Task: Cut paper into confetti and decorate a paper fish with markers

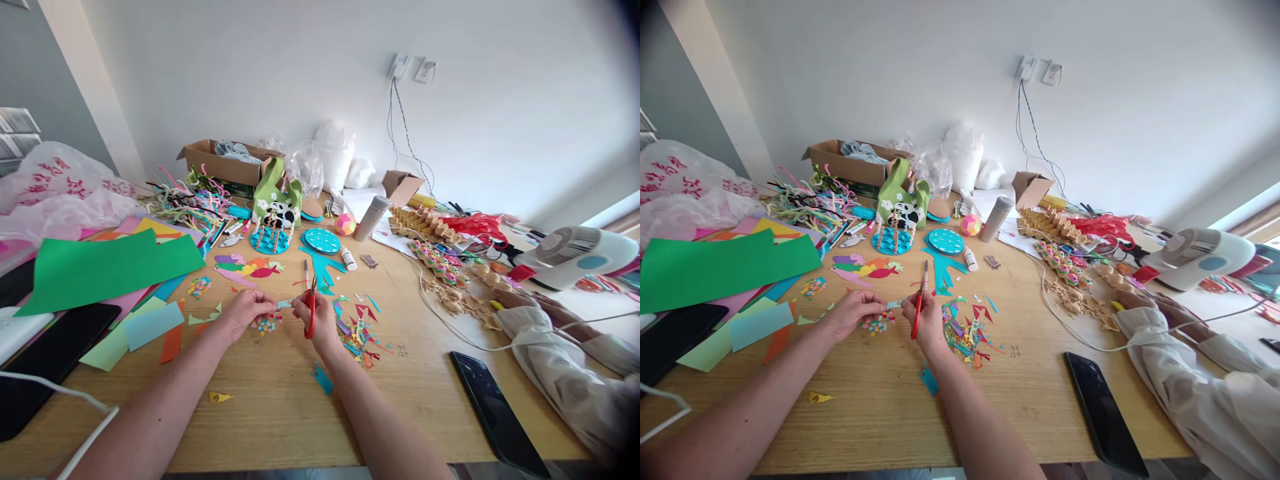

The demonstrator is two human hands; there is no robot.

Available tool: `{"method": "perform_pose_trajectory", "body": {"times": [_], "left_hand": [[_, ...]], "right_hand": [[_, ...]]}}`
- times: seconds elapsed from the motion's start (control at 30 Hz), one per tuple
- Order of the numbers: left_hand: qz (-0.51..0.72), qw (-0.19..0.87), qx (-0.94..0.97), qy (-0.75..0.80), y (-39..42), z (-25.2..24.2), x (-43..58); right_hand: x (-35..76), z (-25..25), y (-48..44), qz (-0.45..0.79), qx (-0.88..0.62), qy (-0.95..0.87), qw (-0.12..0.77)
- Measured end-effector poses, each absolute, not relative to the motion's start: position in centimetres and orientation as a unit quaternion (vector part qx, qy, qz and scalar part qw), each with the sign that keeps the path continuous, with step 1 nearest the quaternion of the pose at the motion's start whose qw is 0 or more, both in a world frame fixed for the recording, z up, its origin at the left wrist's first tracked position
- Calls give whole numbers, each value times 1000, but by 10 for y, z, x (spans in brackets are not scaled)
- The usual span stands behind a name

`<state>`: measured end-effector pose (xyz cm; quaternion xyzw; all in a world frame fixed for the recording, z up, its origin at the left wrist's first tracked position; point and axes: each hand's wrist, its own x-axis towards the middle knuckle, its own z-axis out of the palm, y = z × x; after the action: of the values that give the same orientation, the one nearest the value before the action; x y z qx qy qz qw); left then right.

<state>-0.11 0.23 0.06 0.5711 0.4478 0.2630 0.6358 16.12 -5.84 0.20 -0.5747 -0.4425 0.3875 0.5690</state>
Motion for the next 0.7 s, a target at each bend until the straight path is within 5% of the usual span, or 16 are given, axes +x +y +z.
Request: {"method": "perform_pose_trajectory", "body": {"times": [0.43,0.7], "left_hand": [[225,357,727,542,14,-8,-12],[271,328,735,528,15,0,-13]], "right_hand": [[170,-1,-55,273,-609,-445,597],[170,2,-57,282,-598,-464,589]]}}
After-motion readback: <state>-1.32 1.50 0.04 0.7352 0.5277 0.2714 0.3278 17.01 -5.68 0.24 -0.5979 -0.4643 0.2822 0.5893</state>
